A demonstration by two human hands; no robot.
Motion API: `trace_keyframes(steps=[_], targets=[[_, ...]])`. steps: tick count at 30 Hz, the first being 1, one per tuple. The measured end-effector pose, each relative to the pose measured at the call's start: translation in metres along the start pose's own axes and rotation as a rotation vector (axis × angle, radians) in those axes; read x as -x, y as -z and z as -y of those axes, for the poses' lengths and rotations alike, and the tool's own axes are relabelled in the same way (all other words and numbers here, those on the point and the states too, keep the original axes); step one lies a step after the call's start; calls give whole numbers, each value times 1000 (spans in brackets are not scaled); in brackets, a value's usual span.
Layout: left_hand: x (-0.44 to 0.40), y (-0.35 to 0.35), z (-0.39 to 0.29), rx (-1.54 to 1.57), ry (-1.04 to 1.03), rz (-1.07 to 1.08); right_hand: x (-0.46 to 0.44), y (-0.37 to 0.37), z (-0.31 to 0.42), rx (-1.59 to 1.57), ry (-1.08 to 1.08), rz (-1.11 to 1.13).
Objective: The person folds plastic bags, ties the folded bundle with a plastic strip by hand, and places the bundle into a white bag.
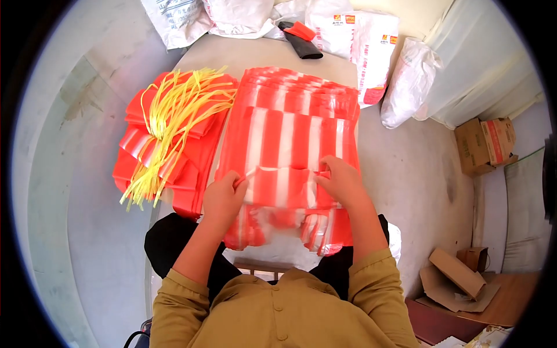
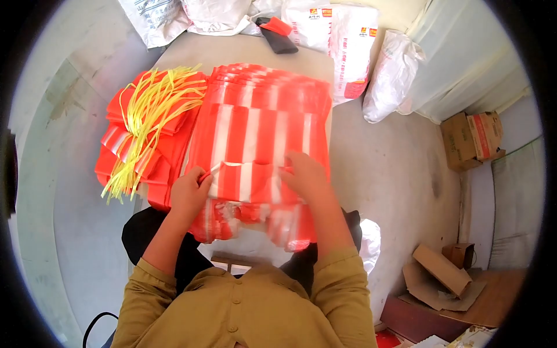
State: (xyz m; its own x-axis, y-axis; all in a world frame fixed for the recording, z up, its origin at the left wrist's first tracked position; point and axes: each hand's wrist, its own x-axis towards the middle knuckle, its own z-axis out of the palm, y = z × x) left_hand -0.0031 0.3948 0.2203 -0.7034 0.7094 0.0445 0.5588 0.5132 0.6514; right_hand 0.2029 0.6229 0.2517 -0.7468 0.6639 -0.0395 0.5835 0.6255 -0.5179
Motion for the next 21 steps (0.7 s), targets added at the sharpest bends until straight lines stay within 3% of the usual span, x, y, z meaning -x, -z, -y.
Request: trace_keyframes(steps=[4, 7, 15, 18, 21], targets=[[1, -4, 1, 21, 8, -39, 30, -5, -20, 243, 331, -217], [0, -8, 2, 27, 16, -53, 55, -10, -9, 233, 629, -187], [8, -5, 2, 60, 38, -106, 63, -15, -4, 180, 476, -86], [21, 11, -4, 31, -32, 62, 63, -13, -2, 190, 461, -88], [28, 6, 11, 43, -338, 13, 66, -16, 2, 171, 472, -144]])
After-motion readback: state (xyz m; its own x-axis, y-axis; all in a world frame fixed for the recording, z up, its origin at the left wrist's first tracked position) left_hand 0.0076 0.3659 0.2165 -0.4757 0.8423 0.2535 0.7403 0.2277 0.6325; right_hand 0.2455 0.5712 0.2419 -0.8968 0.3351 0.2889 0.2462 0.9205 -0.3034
